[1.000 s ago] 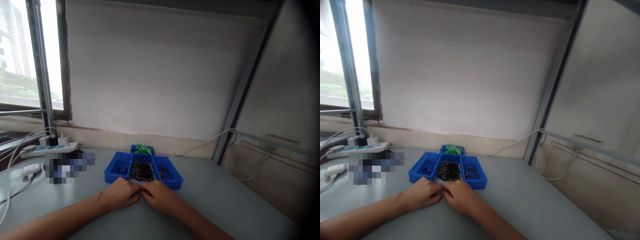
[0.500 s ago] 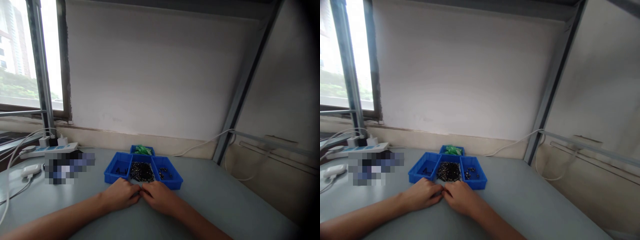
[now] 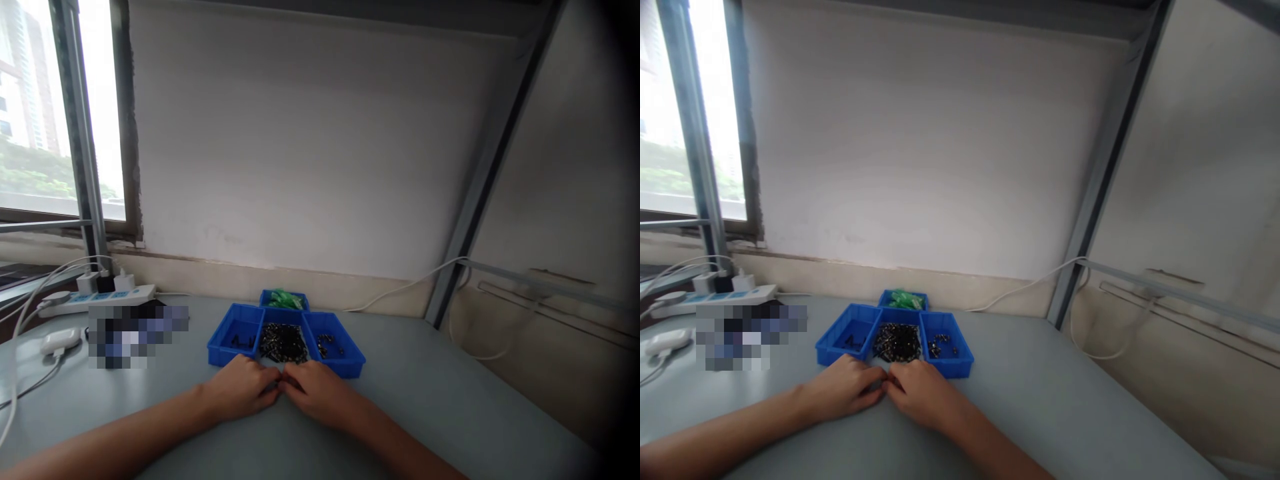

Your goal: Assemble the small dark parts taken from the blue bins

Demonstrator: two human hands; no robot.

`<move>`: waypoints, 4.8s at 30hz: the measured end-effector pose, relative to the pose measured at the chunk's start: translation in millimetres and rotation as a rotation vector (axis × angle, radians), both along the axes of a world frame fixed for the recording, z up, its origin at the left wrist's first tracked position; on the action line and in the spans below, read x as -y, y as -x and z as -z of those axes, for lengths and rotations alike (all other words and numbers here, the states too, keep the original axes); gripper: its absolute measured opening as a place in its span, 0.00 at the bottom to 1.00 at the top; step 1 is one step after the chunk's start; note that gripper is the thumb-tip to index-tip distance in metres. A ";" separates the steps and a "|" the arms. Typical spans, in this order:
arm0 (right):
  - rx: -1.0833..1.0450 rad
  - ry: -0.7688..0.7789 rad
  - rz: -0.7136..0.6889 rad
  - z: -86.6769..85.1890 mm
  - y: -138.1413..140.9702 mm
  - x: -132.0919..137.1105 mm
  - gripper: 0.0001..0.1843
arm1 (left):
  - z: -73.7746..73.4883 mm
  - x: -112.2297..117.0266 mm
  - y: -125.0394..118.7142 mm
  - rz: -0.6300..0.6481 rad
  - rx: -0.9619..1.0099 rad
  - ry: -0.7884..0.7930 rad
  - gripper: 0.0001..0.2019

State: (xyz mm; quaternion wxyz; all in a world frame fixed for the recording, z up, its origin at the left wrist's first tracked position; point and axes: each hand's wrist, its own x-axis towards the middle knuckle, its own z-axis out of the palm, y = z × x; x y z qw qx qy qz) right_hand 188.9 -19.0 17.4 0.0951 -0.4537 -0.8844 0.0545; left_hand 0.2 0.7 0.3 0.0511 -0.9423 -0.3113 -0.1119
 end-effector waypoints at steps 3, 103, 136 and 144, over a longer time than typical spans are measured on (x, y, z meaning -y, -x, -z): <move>-0.018 0.026 -0.003 -0.7 -0.3 -1.3 0.17 | -1.5 1.3 -0.3 -0.006 0.003 0.003 0.06; 0.019 -0.004 -0.057 0.7 -2.9 -2.2 0.12 | 0.1 0.4 1.2 0.020 0.079 0.021 0.07; 0.066 0.033 -0.048 -9.2 -2.3 2.6 0.13 | 1.0 -1.2 1.6 -0.036 -0.019 -0.002 0.07; 0.032 0.007 -0.005 -6.7 -4.7 2.1 0.07 | -5.3 3.8 0.2 0.003 -0.015 0.020 0.08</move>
